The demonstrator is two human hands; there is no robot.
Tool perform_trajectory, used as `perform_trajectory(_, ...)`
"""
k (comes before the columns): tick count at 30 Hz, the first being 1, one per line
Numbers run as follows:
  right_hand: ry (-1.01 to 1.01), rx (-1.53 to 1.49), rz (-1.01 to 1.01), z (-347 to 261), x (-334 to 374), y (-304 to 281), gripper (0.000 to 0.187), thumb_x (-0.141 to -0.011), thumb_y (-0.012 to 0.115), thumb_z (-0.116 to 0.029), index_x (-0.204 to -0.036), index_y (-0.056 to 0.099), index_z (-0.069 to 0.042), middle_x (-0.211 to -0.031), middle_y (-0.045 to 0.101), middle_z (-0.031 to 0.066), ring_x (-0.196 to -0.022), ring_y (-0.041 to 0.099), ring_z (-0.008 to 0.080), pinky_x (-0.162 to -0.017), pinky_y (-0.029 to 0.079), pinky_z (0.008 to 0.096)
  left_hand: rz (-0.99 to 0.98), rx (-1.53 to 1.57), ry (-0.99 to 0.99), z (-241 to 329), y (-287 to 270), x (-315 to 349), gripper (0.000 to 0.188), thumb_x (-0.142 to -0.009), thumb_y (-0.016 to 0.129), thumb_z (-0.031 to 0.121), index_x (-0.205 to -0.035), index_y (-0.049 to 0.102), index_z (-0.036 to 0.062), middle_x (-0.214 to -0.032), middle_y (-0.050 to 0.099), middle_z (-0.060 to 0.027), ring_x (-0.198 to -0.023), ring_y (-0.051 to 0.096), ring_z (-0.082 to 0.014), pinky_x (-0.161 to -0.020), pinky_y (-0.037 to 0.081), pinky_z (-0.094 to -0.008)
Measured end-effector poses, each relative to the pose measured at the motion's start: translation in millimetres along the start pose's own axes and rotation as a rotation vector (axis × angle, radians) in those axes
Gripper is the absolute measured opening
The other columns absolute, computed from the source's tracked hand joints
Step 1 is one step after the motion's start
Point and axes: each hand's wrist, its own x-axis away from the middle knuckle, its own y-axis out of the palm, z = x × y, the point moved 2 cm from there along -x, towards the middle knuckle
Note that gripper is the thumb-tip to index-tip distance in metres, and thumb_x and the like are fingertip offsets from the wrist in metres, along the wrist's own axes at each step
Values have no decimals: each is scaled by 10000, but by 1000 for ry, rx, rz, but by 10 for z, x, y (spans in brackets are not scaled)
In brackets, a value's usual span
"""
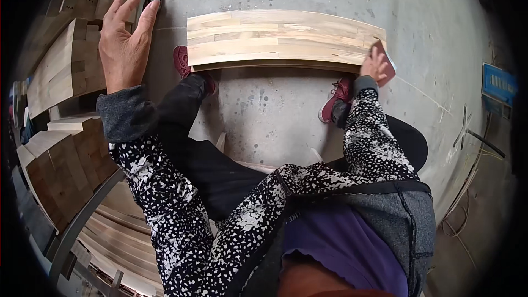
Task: Sanding a wooden block using a piece of sandpaper.
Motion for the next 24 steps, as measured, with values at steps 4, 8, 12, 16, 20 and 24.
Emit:
perform_trajectory(4, -503, 80, -74, -1539, 1160, -57, 587, -761, 478, -224, -1306, 265, -276, -1377, 204, 94, -1268, 127, 358, -958, 89, 620, -2, 24, -10, -65, 100, 48, 420, -754, 597, 408, -1074, 572, 137, -1240, 418, -142, -1102, 452, -274, -876, 396, -364)
perform_trajectory(8, -962, -323, -338, -2677, 2334, 56, 604, -697, 594, -217, -1256, 368, -253, -1378, 207, 94, -1279, 112, 333, -987, 46, 586, -18, 86, -5, -66, 245, 48, 424, -753, 599, 409, -1078, 570, 139, -1241, 418, -139, -1105, 450, -271, -878, 396, -364)
perform_trajectory(12, -1269, -452, -386, -3195, 2848, 63, 562, -692, 596, -215, -1222, 416, -269, -1360, 257, 66, -1278, 144, 304, -995, 54, 572, -35, 199, -88, 5, 95, 6, 382, -764, 615, 343, -1074, 576, 124, -1247, 414, -124, -1154, 398, -227, -932, 333, -317)
perform_trajectory(16, -1299, -425, -345, -2908, 2448, 17, 557, -696, 582, -178, -1218, 421, -289, -1355, 275, 45, -1279, 157, 277, -1005, 56, 552, 14, 84, 9, -87, 76, 17, 419, -753, 598, 410, -1072, 575, 139, -1235, 425, -140, -1105, 450, -268, -884, 391, -359)
perform_trajectory(20, -976, -259, -308, -1951, 1529, -143, 598, -717, 503, -85, -1253, 372, -315, -1383, 224, 34, -1290, 116, 286, -1016, 24, 530, 14, 39, -33, -116, -86, 61, 417, -755, 594, 416, -1065, 581, 138, -1226, 436, -136, -1103, 452, -263, -890, 385, -347)
perform_trajectory(24, -356, -10, -56, -77, 221, -192, 494, -809, 435, -177, -1266, 336, -335, -1377, 233, 34, -1272, 165, 306, -967, 103, 602, -80, 101, -69, -128, 289, 41, 392, -773, 600, 349, -1090, 564, 120, -1254, 404, -133, -1159, 391, -223, -918, 346, -312)
